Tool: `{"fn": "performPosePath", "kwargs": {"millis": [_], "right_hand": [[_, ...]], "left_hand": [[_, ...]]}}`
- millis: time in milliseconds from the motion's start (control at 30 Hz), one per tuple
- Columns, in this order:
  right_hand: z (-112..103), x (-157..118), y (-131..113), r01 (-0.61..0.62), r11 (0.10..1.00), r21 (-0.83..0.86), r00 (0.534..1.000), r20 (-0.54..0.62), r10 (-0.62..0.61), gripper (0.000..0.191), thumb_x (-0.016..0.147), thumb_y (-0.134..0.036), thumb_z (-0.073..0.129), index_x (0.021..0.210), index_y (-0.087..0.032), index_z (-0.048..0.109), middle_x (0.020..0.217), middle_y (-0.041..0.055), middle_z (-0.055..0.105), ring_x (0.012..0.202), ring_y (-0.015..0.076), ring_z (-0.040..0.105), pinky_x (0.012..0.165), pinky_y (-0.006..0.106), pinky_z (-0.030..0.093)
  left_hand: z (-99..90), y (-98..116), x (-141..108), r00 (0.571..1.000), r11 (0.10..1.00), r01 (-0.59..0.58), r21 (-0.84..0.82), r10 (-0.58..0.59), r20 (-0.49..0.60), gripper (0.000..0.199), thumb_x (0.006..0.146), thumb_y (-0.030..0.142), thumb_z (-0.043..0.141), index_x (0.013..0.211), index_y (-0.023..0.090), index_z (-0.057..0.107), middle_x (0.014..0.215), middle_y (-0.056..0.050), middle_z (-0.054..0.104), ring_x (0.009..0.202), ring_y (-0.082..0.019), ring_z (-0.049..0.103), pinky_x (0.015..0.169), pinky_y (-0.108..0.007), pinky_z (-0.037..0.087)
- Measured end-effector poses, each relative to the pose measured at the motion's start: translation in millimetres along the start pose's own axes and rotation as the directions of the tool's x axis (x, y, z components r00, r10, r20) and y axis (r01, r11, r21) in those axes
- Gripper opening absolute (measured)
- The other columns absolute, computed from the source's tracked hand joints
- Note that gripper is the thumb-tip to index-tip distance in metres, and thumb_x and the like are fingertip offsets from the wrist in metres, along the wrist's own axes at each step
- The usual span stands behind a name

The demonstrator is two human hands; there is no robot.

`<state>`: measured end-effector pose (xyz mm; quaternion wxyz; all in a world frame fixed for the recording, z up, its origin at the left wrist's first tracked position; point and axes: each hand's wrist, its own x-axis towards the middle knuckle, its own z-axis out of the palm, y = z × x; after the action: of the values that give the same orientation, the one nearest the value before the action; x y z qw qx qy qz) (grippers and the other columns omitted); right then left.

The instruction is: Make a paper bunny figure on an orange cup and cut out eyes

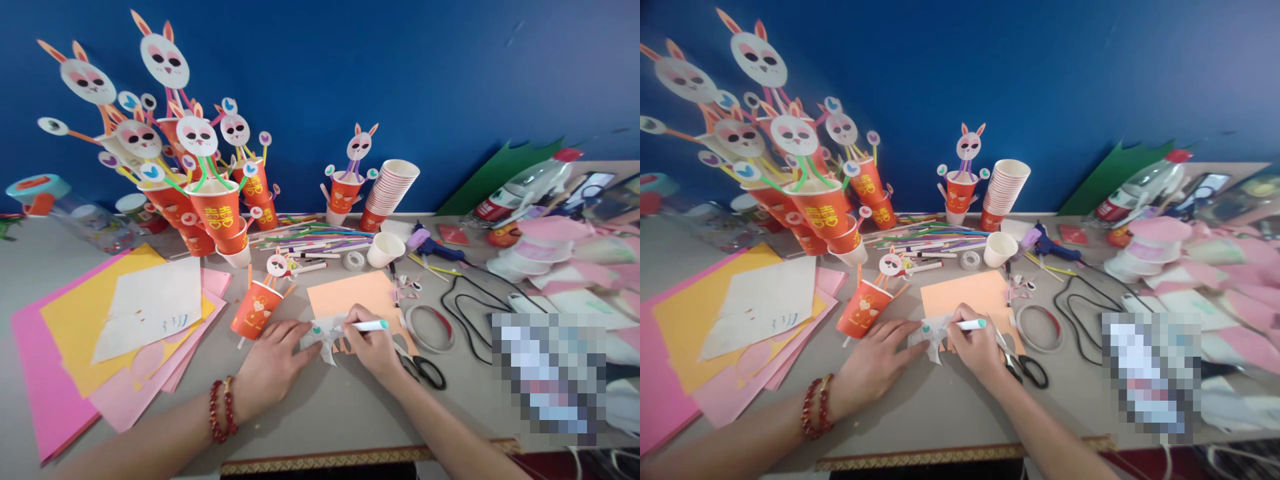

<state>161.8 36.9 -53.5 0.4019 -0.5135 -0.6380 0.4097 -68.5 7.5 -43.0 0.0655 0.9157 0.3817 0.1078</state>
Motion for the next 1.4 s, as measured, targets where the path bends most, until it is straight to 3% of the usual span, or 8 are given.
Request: {"fn": "performPosePath", "kwargs": {"millis": [500, 1400], "right_hand": [[0.2, 0.5, 0.0, -0.044, 0.998, 0.053, 0.999, -0.021, 0.045, 0.018, 0.082, -0.021, 0.052, 0.066, -0.023, 0.045, 0.047, -0.0074, 0.045, 0.040, 0.0099, 0.039, 0.041, 0.021, 0.028], [1.6, -1.4, 6.2, -0.034, 0.999, -0.036, 0.998, 0.061, 0.036, 0.019, 0.087, -0.021, 0.052, 0.068, -0.022, 0.046, 0.050, -0.0060, 0.049, 0.045, 0.0107, 0.042, 0.047, 0.022, 0.030]], "left_hand": [[-1.1, -0.1, -0.1, 1.000, 1.000, -0.002, 0.000, 0.002, -0.001, 0.044, 0.091, 0.017, 0.053, 0.133, 0.029, 0.054, 0.140, -0.010, 0.052, 0.121, -0.030, 0.048, 0.095, -0.047, 0.044], [-2.6, 1.5, 0.5, 1.000, 1.000, 0.009, 0.000, -0.009, -0.021, 0.044, 0.090, 0.015, 0.052, 0.132, 0.029, 0.056, 0.137, -0.009, 0.053, 0.119, -0.028, 0.049, 0.095, -0.045, 0.043]]}}
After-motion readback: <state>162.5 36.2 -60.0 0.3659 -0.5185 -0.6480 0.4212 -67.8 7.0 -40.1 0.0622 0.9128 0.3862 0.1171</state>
